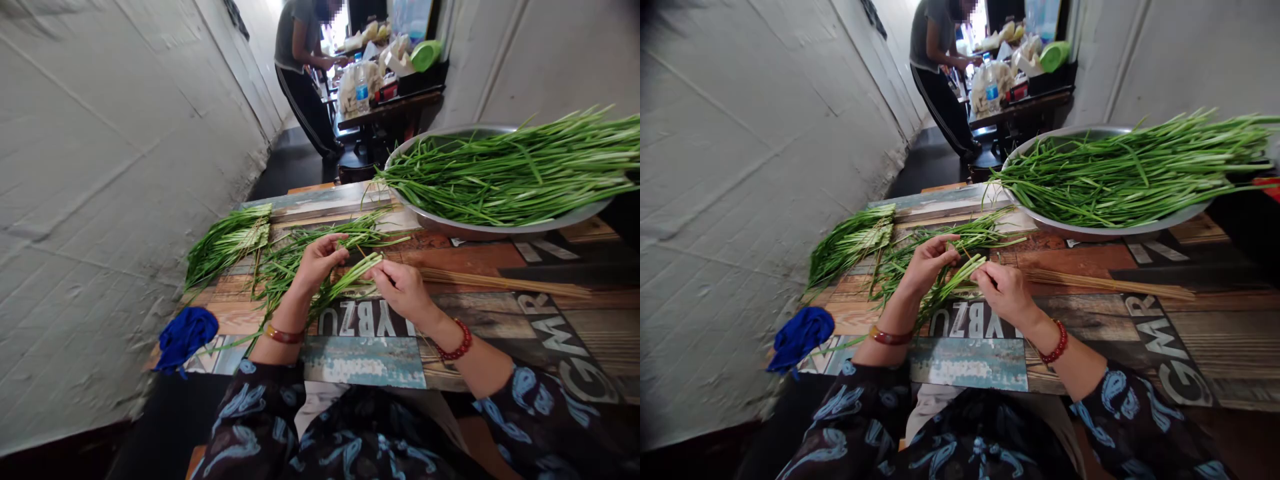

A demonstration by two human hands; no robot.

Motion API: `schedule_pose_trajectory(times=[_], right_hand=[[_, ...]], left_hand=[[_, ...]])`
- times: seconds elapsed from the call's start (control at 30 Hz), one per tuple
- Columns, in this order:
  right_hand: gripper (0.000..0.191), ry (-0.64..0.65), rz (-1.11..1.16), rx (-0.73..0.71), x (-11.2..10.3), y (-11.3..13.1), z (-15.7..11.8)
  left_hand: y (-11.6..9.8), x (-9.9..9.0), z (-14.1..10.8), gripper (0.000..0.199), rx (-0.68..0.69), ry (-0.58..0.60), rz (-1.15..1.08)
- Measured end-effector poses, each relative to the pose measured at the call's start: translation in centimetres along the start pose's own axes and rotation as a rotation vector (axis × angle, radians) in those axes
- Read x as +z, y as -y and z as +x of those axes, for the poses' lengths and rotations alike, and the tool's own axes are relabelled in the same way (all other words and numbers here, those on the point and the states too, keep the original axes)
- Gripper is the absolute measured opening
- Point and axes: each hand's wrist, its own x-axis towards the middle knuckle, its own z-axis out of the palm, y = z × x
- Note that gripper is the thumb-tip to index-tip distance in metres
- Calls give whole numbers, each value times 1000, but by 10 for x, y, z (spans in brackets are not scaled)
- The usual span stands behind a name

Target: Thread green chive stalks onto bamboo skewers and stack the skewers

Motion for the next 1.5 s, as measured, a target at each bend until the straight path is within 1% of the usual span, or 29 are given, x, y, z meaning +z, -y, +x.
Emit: schedule_pose_trajectory(times=[0.1, 0.17, 0.27, 0.33, 0.4, 0.47, 0.53, 0.6, 0.67, 0.73, 0.8, 0.87, 0.93, 1.03, 1.1, 1.17, 1.33, 1.5], right_hand=[[27, -4, -25, 12, -1, 0, 2], [27, 7, -38, 21, -2, -1, 2], [26, 19, -41, 40, -2, -1, 2], [26, 22, -43, 58, -2, -1, 2], [27, 32, -43, 76, -3, 0, 1], [27, 46, -42, 95, -4, 2, 0], [27, 55, -44, 106, -4, 3, 0], [26, 61, -42, 109, -5, 4, -1], [26, 66, -38, 107, -4, 4, -1], [26, 71, -40, 106, -4, 4, -1], [25, 75, -44, 106, -4, 5, -1], [25, 78, -45, 98, -4, 6, -1], [25, 76, -41, 82, -5, 7, -1], [25, 77, -37, 56, -6, 7, -1], [25, 78, -42, 42, -6, 7, -1], [24, 83, -46, 29, -6, 7, 0], [24, 109, -37, 17, -4, 6, 1], [25, 117, -52, 20, -3, 4, 2]], left_hand=[[1, 1, -2, 49, -13, 44, -79], [2, 1, -3, 48, -18, 56, -97], [3, 0, -5, 32, -21, 31, -38], [4, -2, -5, 24, 5, 8, 17], [3, -3, -6, 18, 96, -15, 70], [0, -4, -7, 13, 231, -46, 133], [-5, -5, -8, 8, 377, -95, 215], [-10, -4, -11, 5, 494, -157, 317], [-14, -2, -13, 4, 571, -223, 427], [-17, 0, -15, 3, 596, -279, 531], [-18, 1, -15, 7, 576, -310, 584], [-17, 1, -14, 11, 516, -284, 535], [-15, 0, -13, 14, 420, -199, 384], [-12, 1, -13, 20, 221, -82, 139], [-11, 3, -14, 24, 97, -52, 43], [-10, 7, -15, 25, 16, -38, -3], [-10, 14, -16, 24, -37, -25, -81], [-9, 15, -16, 24, -61, -39, -129]])
